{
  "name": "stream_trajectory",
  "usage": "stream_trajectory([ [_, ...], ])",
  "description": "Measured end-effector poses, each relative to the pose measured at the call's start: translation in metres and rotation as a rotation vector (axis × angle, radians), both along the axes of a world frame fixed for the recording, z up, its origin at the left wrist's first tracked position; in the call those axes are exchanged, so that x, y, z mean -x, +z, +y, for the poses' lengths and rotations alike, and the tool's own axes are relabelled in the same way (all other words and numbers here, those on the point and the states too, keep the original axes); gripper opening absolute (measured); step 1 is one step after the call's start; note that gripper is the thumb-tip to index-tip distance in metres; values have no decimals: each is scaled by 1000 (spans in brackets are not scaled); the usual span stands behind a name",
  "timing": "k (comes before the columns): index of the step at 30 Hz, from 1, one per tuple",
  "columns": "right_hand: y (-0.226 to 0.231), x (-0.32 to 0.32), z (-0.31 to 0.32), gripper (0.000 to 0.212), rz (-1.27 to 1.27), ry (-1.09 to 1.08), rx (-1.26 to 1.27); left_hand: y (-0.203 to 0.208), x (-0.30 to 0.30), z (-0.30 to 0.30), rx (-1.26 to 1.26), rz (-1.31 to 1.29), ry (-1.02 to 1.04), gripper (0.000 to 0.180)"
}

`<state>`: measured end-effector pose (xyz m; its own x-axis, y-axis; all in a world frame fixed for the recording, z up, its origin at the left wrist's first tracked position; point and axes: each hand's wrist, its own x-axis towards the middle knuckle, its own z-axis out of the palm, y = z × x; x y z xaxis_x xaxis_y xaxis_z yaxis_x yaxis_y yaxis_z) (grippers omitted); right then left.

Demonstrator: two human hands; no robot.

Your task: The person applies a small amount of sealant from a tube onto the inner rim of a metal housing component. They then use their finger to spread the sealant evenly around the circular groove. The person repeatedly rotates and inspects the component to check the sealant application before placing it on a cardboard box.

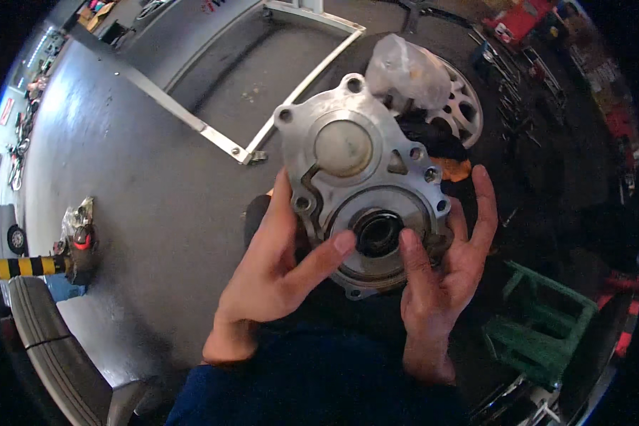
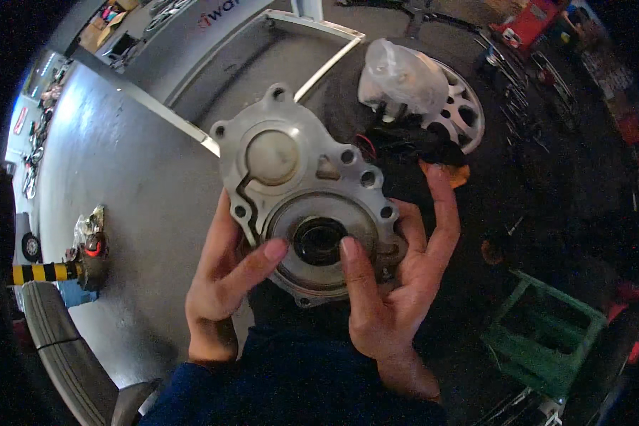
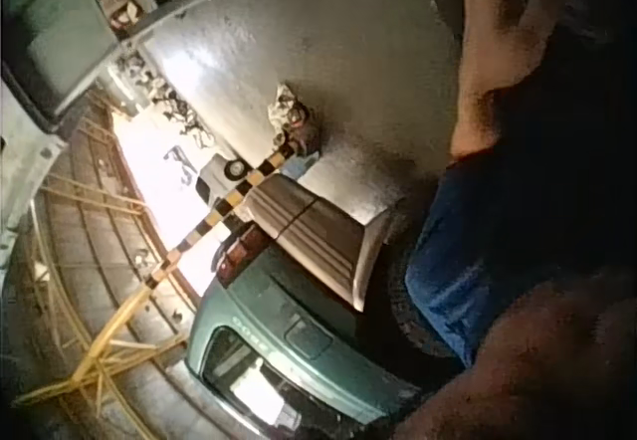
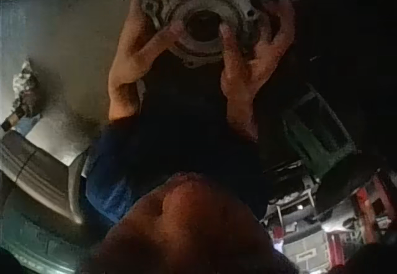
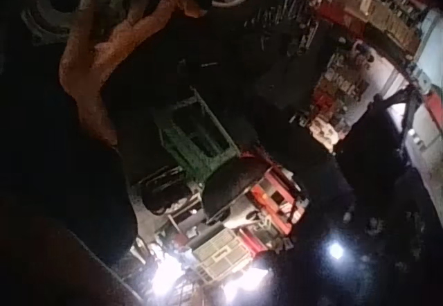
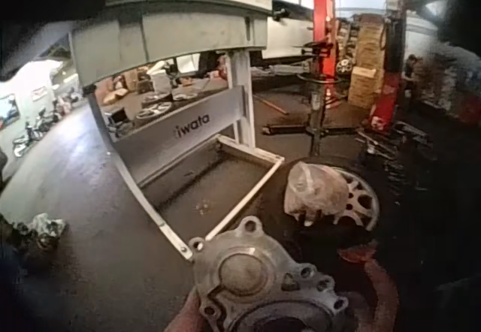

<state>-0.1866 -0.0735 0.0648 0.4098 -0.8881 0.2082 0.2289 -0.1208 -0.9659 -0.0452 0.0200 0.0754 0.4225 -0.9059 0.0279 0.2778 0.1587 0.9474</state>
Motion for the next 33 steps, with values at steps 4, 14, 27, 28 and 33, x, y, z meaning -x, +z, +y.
stream_trajectory([
  [4, 14, -23, 11, 89, -107, 138, -33, 12, -12, 29, -70, -84, 90, 79],
  [14, 23, -48, 29, 85, -190, 210, 89, 32, -15, 59, -101, -208, 308, 71],
  [27, 21, -44, 26, 87, -213, 150, 201, 30, -4, 45, 47, -222, 396, 66],
  [28, 20, -43, 25, 87, -197, 137, 212, 27, -2, 41, 36, -198, 406, 64],
  [33, 22, -39, 27, 88, -187, 162, 143, 15, 16, 36, 88, -143, 490, 55],
])
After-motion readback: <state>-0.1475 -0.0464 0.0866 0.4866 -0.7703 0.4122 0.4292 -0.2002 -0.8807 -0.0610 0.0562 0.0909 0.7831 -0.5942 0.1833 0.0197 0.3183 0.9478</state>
